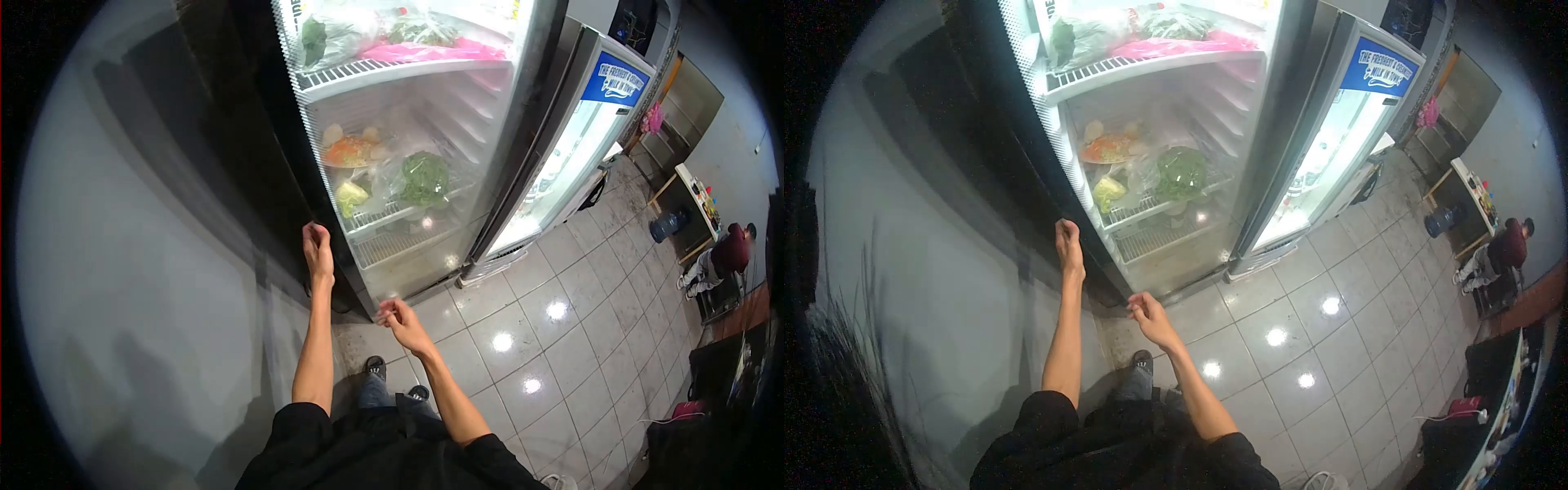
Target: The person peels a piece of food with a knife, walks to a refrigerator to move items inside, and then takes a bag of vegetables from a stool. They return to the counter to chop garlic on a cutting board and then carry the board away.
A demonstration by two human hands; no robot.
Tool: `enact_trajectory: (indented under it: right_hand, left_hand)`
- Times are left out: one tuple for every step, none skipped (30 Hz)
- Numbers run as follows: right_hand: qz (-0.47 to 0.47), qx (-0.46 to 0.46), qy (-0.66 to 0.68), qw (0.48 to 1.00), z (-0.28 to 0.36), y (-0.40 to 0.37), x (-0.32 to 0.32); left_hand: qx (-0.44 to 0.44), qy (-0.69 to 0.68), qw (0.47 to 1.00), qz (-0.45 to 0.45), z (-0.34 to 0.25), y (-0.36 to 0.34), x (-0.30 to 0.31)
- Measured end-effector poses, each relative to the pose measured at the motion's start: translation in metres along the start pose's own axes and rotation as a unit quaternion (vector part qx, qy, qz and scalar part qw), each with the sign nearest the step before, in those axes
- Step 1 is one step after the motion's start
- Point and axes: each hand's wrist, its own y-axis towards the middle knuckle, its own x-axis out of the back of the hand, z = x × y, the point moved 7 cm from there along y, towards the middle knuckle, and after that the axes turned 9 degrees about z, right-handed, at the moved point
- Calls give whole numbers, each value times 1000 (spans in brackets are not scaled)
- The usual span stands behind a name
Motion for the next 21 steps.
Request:
enact_trajectory:
  right_hand:
    - [2, 2, -19, 1000, 8, 2, -2]
    - [6, 3, -19, 1000, 15, 5, -8]
    - [-37, 39, -59, 997, 28, 6, -8]
    - [-80, 75, -99, 989, 40, 5, -7]
    - [-76, 79, -102, 989, 46, 5, -11]
    - [-120, 106, -155, 975, 57, 1, -9]
    - [-165, 131, -207, 955, 66, -6, -8]
    - [-163, 134, -209, 955, 69, -12, -10]
    - [-187, 152, -245, 939, 76, -21, -9]
    - [-211, 169, -279, 921, 88, -31, -9]
    - [-221, 177, -297, 912, 98, -44, -11]
    - [-225, 178, -298, 911, 103, -55, -11]
    - [-262, 195, -339, 882, 112, -71, -8]
    - [-297, 210, -380, 850, 121, -88, -5]
    - [-299, 199, -379, 853, 127, -100, 1]
    - [-302, 200, -381, 851, 133, -112, 5]
    - [-320, 182, -362, 857, 137, -124, 12]
    - [-338, 163, -342, 862, 139, -135, 18]
    - [-367, 156, -332, 855, 142, -146, 23]
    - [-373, 158, -333, 852, 144, -152, 27]
    - [-415, 154, -338, 830, 146, -164, 33]
  left_hand:
    - [11, 34, 999, -3, -6, -12, 1]
    - [-4, 5, 1000, 7, 0, -21, 0]
    - [-12, 8, 1000, 11, -8, -34, -2]
    - [-21, 9, 1000, 14, -18, -49, -5]
    - [-10, -8, 999, 41, -21, -63, -9]
    - [1, -25, 997, 68, -25, -76, -13]
    - [6, -46, 996, 79, -33, -90, -17]
    - [-26, -20, 996, 86, -32, -101, -20]
    - [-33, -26, 996, 82, -39, -116, -23]
    - [-39, -32, 996, 80, -45, -130, -28]
    - [-42, -34, 995, 81, -43, -143, -33]
    - [-46, -64, 995, 63, -40, -155, -35]
    - [-51, -94, 993, 44, -38, -163, -38]
    - [-13, -63, 997, 41, -31, -169, -43]
    - [-7, -61, 997, 40, -31, -173, -49]
    - [-4, -60, 997, 39, -30, -175, -55]
    - [-4, -63, 997, 42, -32, -178, -60]
    - [-2, -39, 996, 77, -35, -181, -68]
    - [-2, -14, 994, 112, -38, -184, -78]
    - [-5, -17, 993, 117, -41, -187, -84]
    - [7, -41, 991, 125, -45, -193, -91]
